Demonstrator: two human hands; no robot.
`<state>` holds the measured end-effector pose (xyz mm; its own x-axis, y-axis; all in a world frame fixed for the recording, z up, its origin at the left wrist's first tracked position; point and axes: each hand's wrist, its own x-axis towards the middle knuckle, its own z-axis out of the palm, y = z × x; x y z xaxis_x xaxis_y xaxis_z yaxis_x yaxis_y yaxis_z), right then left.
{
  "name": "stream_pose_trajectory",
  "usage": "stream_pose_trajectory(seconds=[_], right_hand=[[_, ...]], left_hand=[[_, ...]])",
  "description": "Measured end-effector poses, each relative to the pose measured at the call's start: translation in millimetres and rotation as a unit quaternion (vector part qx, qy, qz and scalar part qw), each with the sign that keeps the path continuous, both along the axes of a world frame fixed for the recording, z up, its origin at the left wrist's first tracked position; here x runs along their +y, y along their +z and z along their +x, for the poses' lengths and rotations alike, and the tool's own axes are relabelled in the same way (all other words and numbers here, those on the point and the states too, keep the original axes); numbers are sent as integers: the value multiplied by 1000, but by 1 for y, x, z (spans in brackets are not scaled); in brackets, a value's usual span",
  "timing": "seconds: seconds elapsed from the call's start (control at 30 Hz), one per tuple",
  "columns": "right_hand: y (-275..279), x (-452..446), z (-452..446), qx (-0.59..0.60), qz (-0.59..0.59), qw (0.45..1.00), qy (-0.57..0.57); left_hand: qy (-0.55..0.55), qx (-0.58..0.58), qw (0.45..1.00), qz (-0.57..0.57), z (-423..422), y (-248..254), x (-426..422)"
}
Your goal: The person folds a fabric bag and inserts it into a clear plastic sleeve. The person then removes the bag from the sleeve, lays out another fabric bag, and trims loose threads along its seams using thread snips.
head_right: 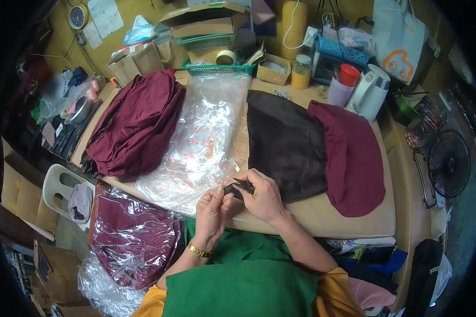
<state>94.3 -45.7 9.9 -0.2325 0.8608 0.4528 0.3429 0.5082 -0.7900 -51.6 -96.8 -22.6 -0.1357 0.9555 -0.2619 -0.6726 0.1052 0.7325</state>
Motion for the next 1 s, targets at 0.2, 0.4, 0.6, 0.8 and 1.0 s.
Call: stream_pose_trajectory(seconds=[0.2,0.4,0.6,0.8,1.0], right_hand=[[28,-12,0,-35,22,997,-62],[50,-30,6,-225,150,963,-1],[53,-34,-2,-244,198,949,-18],[55,-33,-4,-266,203,942,-3],[51,-30,-7,-247,199,948,-7]], left_hand=[[-51,-100,993,19,-15,4,-6],[-38,-75,996,32,-12,7,-7],[-55,-47,995,67,-12,5,-7],[-53,-16,996,68,-10,8,-8],[-55,27,995,78,-8,13,-11]])
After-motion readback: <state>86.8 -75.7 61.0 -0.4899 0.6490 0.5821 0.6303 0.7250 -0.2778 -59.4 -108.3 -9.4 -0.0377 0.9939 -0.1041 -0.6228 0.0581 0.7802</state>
